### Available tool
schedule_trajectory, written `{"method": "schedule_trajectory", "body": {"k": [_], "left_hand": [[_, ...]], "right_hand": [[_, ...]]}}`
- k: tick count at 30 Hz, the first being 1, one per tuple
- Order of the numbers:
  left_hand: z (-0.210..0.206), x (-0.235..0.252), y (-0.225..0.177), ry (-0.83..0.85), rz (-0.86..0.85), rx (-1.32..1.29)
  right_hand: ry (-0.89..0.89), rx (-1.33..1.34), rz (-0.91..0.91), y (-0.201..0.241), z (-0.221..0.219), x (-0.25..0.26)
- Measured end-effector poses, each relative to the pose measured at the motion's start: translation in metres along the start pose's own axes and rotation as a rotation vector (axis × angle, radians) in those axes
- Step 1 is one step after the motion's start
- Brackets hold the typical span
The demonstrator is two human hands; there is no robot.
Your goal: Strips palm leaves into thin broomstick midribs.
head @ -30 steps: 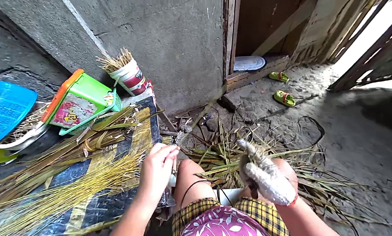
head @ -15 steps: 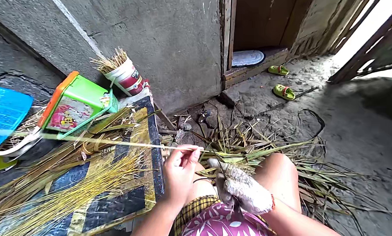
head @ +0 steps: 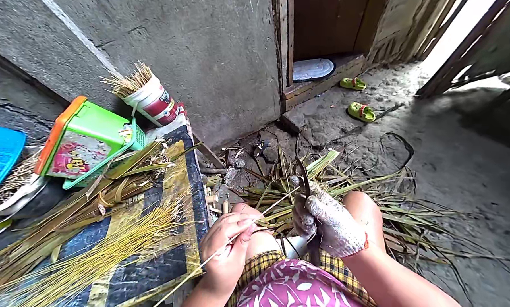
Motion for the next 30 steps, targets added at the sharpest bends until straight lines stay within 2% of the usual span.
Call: {"method": "schedule_trajectory", "body": {"k": [4,8,11,15,18,23,26,30], "left_hand": [[-0.003,-0.006,-0.012,0.053,-0.163,0.187],[-0.013,-0.014,-0.024,0.152,-0.400,0.329],[-0.012,-0.017,-0.026,0.175,-0.475,0.373],[-0.011,-0.017,-0.023,0.152,-0.435,0.351],[-0.008,-0.015,-0.020,0.095,-0.353,0.278],[-0.003,-0.020,-0.012,0.021,-0.213,0.199],[-0.003,-0.024,-0.007,-0.007,-0.170,0.165],[-0.008,-0.024,-0.003,-0.023,-0.115,0.106]], "right_hand": [[0.098,-0.143,-0.059,-0.002,-0.016,-0.005],[0.282,-0.292,-0.239,-0.013,-0.049,-0.022],[0.256,-0.265,-0.271,-0.015,-0.053,-0.025],[0.210,-0.276,-0.276,-0.019,-0.051,-0.021],[0.180,-0.275,-0.189,-0.016,-0.048,-0.012],[-0.180,-0.256,-0.013,0.011,0.000,0.012],[-0.119,-0.259,0.003,0.007,-0.006,0.008],[0.147,-0.401,-0.086,-0.016,-0.043,-0.014]]}}
Point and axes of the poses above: each hand's wrist, its own x-axis towards the middle knuckle, its own z-axis out of the back of the hand, y = z × x, the point moved 8 cm from there along x, towards the middle knuckle, and after that the axes turned 4 degrees about z, right-handed, at the moved point
